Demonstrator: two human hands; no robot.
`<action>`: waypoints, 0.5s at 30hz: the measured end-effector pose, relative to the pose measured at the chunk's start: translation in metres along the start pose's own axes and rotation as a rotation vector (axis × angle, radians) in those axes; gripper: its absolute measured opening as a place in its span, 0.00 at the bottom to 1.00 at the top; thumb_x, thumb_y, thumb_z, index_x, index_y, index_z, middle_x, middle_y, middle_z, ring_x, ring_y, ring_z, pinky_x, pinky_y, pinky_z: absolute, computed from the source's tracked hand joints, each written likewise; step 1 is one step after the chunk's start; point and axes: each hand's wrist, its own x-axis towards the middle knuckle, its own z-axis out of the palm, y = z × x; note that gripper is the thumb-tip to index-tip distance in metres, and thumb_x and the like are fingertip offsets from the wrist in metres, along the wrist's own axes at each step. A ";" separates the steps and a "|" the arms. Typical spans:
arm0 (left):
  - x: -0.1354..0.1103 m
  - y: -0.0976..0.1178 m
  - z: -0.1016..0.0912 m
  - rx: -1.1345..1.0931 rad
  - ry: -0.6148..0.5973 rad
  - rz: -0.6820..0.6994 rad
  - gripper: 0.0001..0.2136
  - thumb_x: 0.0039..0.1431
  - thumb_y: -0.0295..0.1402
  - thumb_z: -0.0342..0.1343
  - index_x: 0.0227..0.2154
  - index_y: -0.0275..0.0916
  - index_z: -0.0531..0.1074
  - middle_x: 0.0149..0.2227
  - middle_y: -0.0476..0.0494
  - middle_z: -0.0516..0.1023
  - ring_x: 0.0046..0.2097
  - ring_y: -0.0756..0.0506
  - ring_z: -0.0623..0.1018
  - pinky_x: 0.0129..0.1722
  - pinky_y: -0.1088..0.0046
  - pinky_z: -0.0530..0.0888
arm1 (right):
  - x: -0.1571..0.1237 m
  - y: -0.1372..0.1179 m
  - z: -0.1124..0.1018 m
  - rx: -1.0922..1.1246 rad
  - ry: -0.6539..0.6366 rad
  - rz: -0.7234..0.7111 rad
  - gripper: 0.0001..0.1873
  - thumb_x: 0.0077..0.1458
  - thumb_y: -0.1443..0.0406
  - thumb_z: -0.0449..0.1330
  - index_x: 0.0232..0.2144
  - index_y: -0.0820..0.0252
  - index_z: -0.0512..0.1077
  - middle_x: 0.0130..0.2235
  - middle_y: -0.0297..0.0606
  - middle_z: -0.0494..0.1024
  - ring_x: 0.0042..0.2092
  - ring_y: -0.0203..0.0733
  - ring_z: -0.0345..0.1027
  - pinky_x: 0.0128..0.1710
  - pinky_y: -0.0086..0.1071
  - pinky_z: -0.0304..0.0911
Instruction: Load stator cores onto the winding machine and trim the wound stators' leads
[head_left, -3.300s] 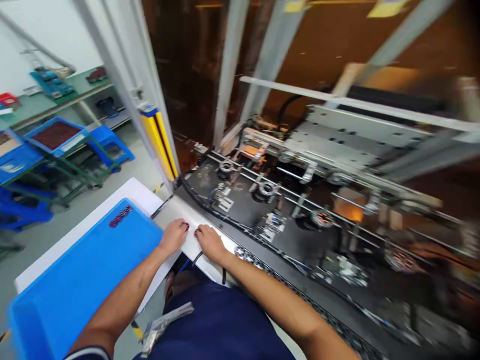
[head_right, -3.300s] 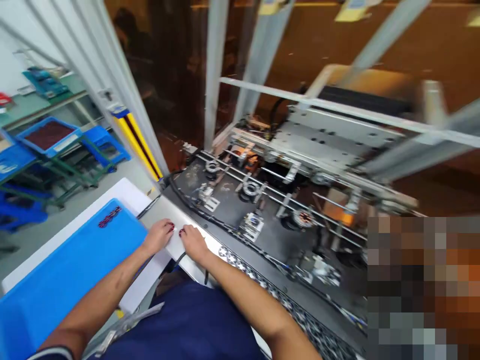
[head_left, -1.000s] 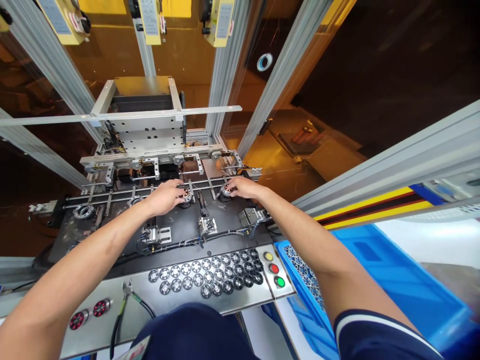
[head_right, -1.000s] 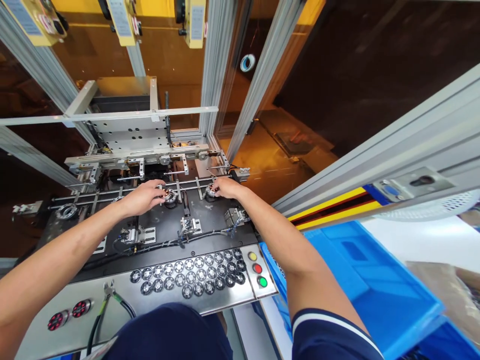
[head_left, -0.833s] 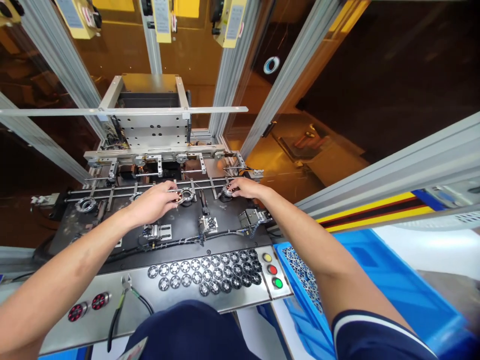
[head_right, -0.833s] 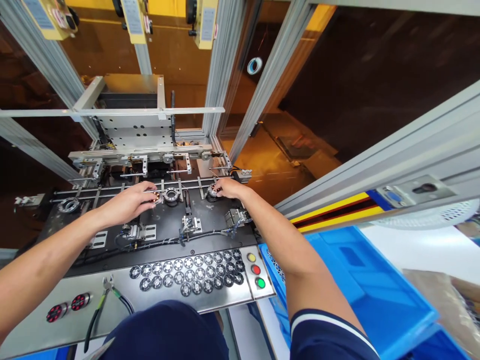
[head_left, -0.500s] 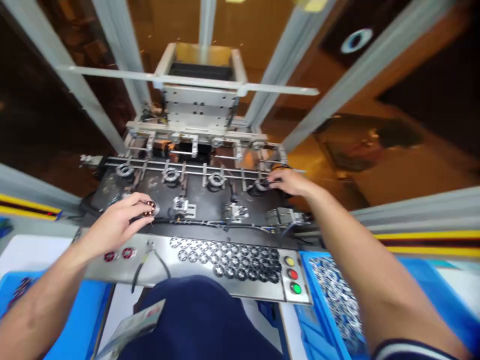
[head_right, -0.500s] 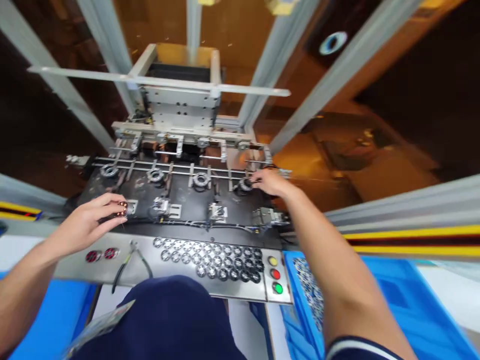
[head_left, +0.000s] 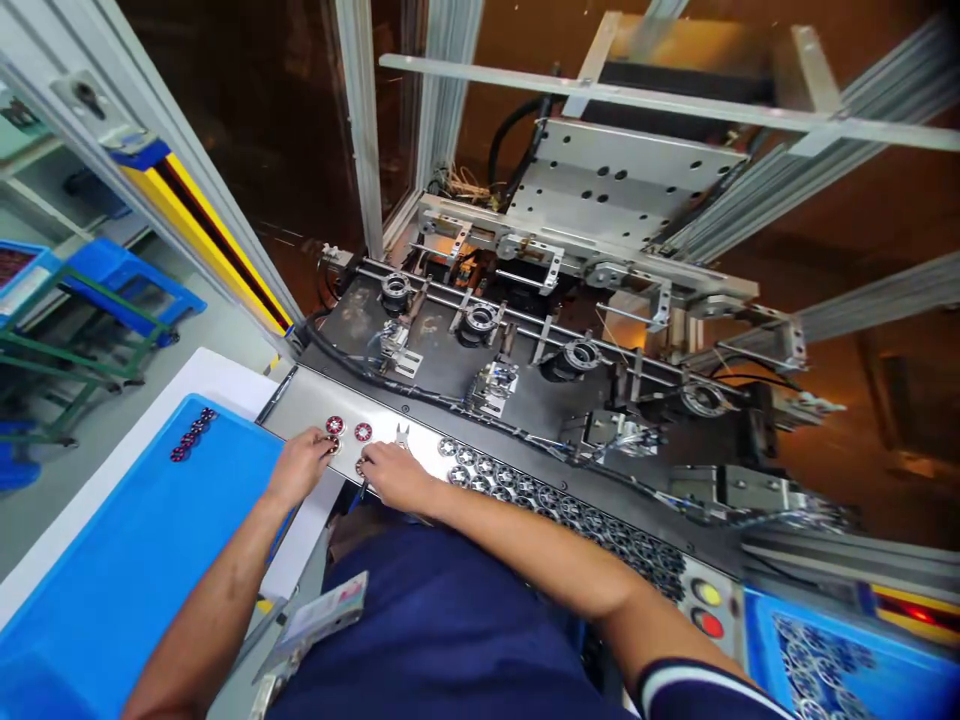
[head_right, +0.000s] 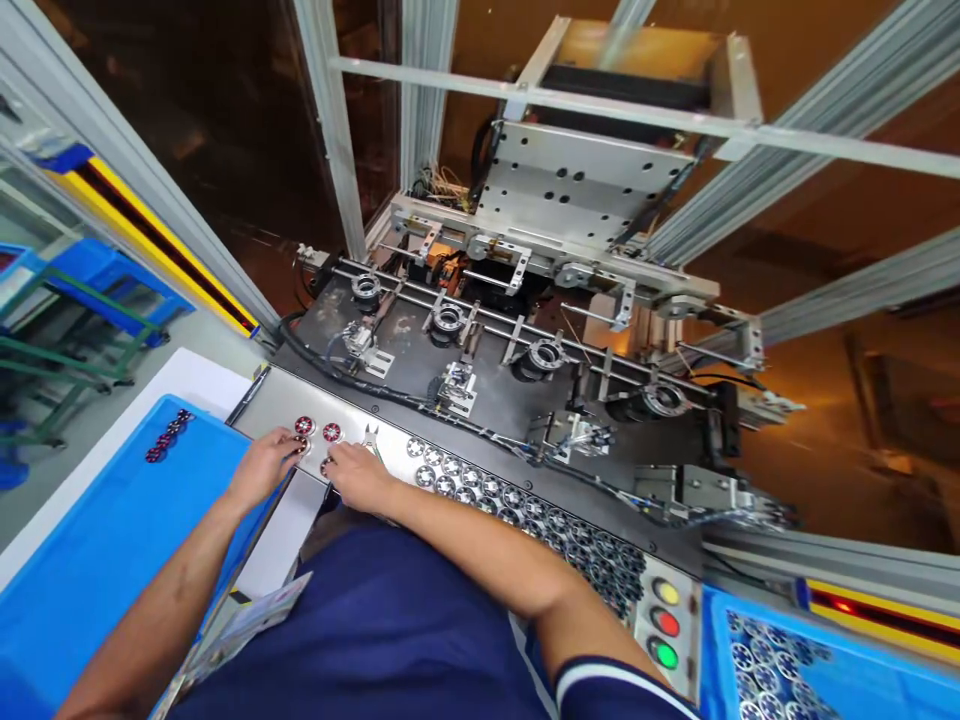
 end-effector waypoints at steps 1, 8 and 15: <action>0.001 -0.002 0.005 0.001 0.033 -0.004 0.09 0.61 0.31 0.55 0.40 0.43 0.79 0.43 0.40 0.79 0.44 0.42 0.80 0.49 0.63 0.77 | 0.013 -0.003 0.008 -0.019 -0.004 -0.007 0.07 0.60 0.71 0.57 0.39 0.62 0.74 0.43 0.48 0.77 0.44 0.48 0.71 0.45 0.41 0.69; -0.016 -0.003 0.021 -0.049 0.399 -0.087 0.11 0.64 0.33 0.51 0.45 0.38 0.73 0.53 0.31 0.73 0.57 0.35 0.74 0.57 0.54 0.72 | -0.026 0.006 -0.003 -0.088 0.102 0.064 0.14 0.66 0.69 0.50 0.48 0.61 0.73 0.52 0.51 0.75 0.50 0.49 0.68 0.50 0.43 0.66; -0.027 0.038 0.027 -0.109 0.517 -0.012 0.07 0.63 0.33 0.55 0.42 0.41 0.73 0.46 0.36 0.79 0.54 0.37 0.77 0.56 0.53 0.72 | -0.160 0.038 -0.009 -0.147 0.241 0.335 0.16 0.63 0.68 0.54 0.52 0.61 0.72 0.56 0.56 0.72 0.59 0.58 0.63 0.55 0.53 0.65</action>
